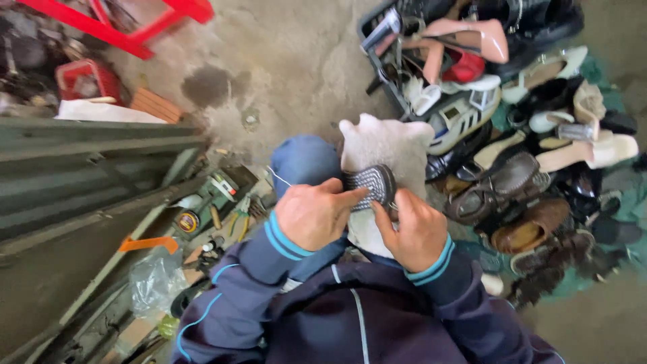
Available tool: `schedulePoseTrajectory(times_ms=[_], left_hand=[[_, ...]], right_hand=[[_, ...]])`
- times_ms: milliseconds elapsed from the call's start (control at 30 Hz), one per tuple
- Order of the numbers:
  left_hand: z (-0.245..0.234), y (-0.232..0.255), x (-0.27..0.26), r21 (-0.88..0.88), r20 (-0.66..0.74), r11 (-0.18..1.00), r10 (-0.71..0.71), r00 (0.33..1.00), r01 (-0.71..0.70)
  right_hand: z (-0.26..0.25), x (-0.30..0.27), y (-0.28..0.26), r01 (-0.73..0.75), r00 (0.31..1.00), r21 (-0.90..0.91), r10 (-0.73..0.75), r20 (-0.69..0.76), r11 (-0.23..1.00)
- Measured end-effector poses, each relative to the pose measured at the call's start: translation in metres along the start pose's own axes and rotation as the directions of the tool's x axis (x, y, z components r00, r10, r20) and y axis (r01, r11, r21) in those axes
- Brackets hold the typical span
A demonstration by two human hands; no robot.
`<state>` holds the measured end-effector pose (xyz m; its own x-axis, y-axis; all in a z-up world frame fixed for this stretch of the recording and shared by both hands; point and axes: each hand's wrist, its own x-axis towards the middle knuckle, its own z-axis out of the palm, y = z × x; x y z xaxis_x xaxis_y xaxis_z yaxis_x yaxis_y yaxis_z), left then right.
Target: Hand-sewing a rubber sole onto a shoe using a needle and thread.
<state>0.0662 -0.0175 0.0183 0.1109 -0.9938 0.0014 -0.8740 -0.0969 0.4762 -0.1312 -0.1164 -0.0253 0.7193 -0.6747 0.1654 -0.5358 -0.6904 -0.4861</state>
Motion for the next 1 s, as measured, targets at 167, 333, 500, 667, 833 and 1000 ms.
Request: schedulePoseTrajectory(times_ms=[167, 333, 500, 667, 833, 1000], left_hand=[[0.034, -0.002, 0.002, 0.051, -0.058, 0.999, -0.004, 0.998, 0.007], [0.029, -0.016, -0.008, -0.060, -0.066, 0.998, -0.008, 0.998, 0.004], [0.034, -0.032, -0.024, -0.085, -0.050, 0.996, -0.019, 0.999, 0.015], [0.038, -0.018, -0.019, 0.018, -0.117, 1.000, 0.020, 0.993, -0.018], [0.056, -0.019, -0.017, 0.156, -0.178, 0.988, 0.042, 0.983, -0.014], [0.039, -0.014, -0.017, -0.003, -0.160, 1.000, 0.016, 0.987, -0.017]], right_hand=[[0.005, -0.003, 0.005, -0.019, 1.000, 0.010, 0.019, -0.020, 1.000], [-0.001, -0.002, 0.026, -0.122, 0.991, 0.241, 0.106, 0.078, 0.963], [-0.018, -0.001, 0.082, -0.272, 0.946, 0.259, 0.307, -0.106, 0.927], [-0.014, 0.007, 0.062, -0.070, 0.968, 0.033, 0.076, -0.237, 0.997], [0.005, 0.016, 0.026, 0.179, 0.969, 0.124, -0.153, -0.196, 0.976], [-0.017, 0.012, 0.018, 0.049, 0.999, 0.496, -0.052, -0.008, 0.867]])
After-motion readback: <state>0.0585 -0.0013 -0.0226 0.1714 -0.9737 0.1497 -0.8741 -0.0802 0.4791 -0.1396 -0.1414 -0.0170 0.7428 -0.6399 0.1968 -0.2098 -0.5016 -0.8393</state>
